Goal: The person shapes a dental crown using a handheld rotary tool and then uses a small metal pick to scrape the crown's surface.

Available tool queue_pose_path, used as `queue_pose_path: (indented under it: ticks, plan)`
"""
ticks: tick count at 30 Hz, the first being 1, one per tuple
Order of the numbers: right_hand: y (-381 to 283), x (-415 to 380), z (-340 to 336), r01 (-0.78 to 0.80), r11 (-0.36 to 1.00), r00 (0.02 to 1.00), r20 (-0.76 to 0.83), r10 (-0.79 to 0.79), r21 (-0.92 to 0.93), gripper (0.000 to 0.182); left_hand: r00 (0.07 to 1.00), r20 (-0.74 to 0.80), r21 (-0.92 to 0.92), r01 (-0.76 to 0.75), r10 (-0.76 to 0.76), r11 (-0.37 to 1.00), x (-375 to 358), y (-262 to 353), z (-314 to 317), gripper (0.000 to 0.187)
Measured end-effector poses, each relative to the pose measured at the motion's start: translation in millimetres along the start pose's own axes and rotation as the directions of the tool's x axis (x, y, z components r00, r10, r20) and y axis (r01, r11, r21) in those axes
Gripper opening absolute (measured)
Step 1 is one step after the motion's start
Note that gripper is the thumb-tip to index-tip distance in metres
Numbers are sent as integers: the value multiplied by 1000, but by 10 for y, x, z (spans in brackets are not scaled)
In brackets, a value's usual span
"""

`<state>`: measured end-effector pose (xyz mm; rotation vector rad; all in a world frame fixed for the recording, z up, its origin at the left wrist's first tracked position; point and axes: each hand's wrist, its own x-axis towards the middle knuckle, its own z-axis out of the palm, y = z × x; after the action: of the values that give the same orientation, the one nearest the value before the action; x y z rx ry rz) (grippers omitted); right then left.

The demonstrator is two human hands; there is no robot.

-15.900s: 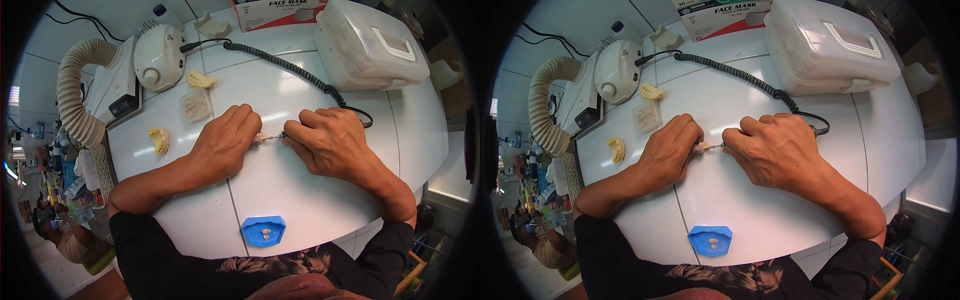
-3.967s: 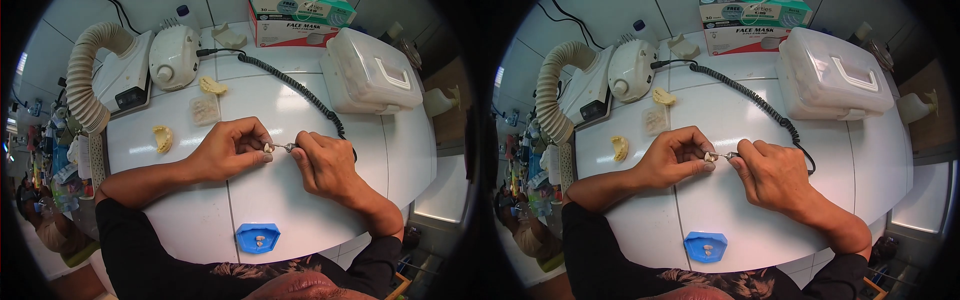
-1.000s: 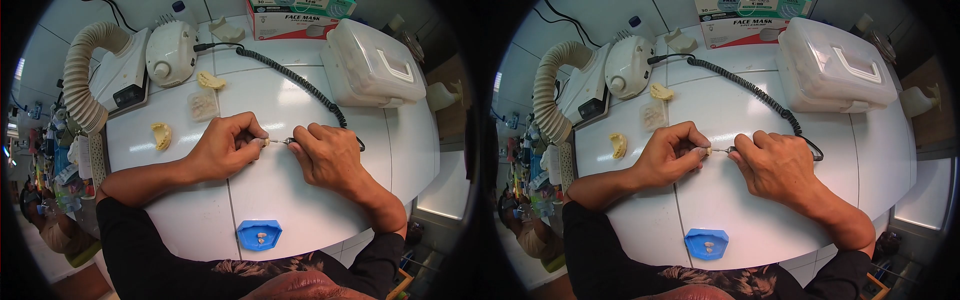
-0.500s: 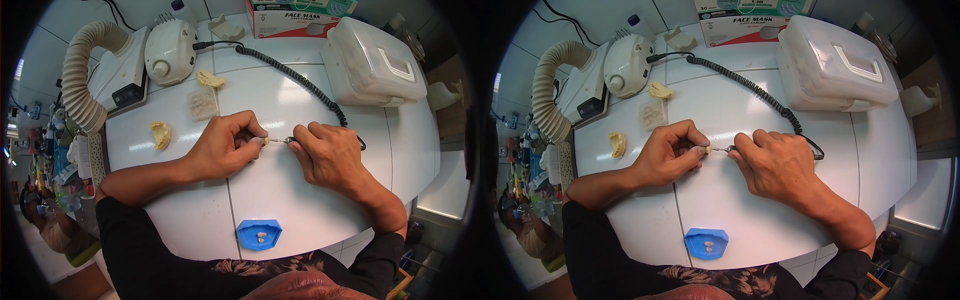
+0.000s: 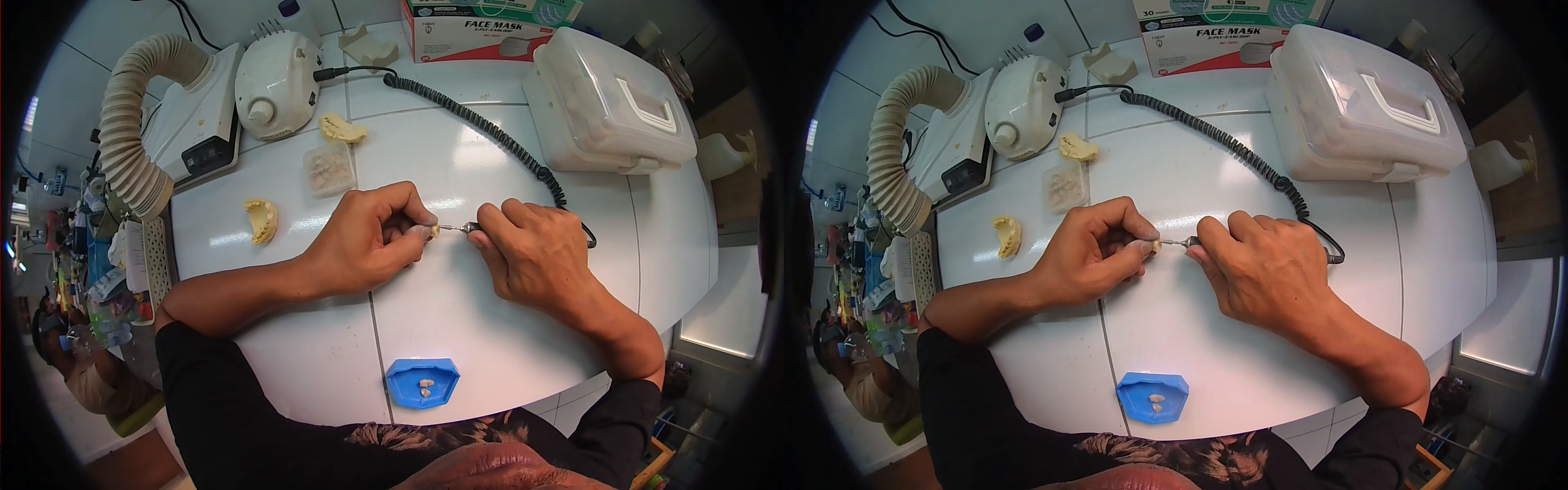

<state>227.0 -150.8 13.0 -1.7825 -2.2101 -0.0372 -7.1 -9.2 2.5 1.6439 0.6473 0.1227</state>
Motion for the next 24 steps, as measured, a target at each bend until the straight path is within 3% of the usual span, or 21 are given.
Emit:
queue_pose_path:
  ticks: [24]
  plan:
    - [-9,8,-2,4,1000,1000,2,-4,4,27,999,10,21,-47,47,999,6,-8,7,11]
